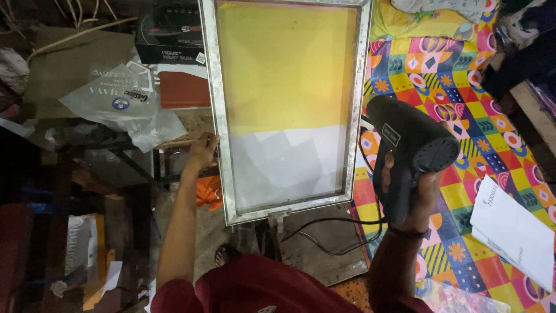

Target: The person uses a heat gun to apply heat to a screen printing frame that has a yellow and white film. The person holds the frame with the left hand and moves the heat gun across the surface with the right hand, sweeping from top to bottom and side to side.

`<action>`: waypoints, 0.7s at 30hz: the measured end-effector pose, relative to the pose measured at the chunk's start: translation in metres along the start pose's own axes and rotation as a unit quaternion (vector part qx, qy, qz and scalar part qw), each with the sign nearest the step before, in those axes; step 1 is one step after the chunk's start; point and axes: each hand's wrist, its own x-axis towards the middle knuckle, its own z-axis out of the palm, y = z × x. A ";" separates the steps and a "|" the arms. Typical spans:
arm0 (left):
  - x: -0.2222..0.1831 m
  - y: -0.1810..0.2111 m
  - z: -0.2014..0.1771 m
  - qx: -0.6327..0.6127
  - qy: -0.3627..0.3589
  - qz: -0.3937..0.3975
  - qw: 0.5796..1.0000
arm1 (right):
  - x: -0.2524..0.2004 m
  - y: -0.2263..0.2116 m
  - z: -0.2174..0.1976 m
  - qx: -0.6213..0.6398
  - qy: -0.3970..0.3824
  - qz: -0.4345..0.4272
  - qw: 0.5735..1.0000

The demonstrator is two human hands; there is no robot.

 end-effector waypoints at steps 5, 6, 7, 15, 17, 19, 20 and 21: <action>0.014 -0.014 0.003 0.060 -0.001 -0.009 0.998 | 0.004 0.008 -0.006 -0.008 0.020 -0.001 1.000; 0.022 -0.023 0.003 0.094 0.005 0.014 0.995 | 0.005 0.007 -0.002 -0.016 0.027 -0.005 0.999; 0.018 -0.016 0.003 0.093 0.007 0.014 0.996 | 0.007 0.005 0.002 -0.015 0.025 -0.005 1.000; -0.012 0.023 -0.002 -0.027 -0.011 -0.078 0.997 | 0.030 -0.001 0.004 -0.061 -0.003 -0.004 0.998; -0.016 0.024 -0.002 -0.023 -0.008 -0.067 0.997 | 0.036 -0.001 0.003 -0.040 0.005 -0.017 0.999; -0.019 0.023 -0.003 -0.020 -0.003 -0.056 0.998 | 0.039 0.000 0.008 -0.017 0.012 -0.029 0.999; -0.020 0.023 -0.003 -0.041 -0.002 -0.040 0.998 | 0.039 0.001 0.013 -0.019 0.053 -0.011 0.998; -0.021 0.023 -0.003 -0.063 0.000 -0.023 0.998 | 0.041 0.002 0.018 -0.019 0.093 0.006 0.995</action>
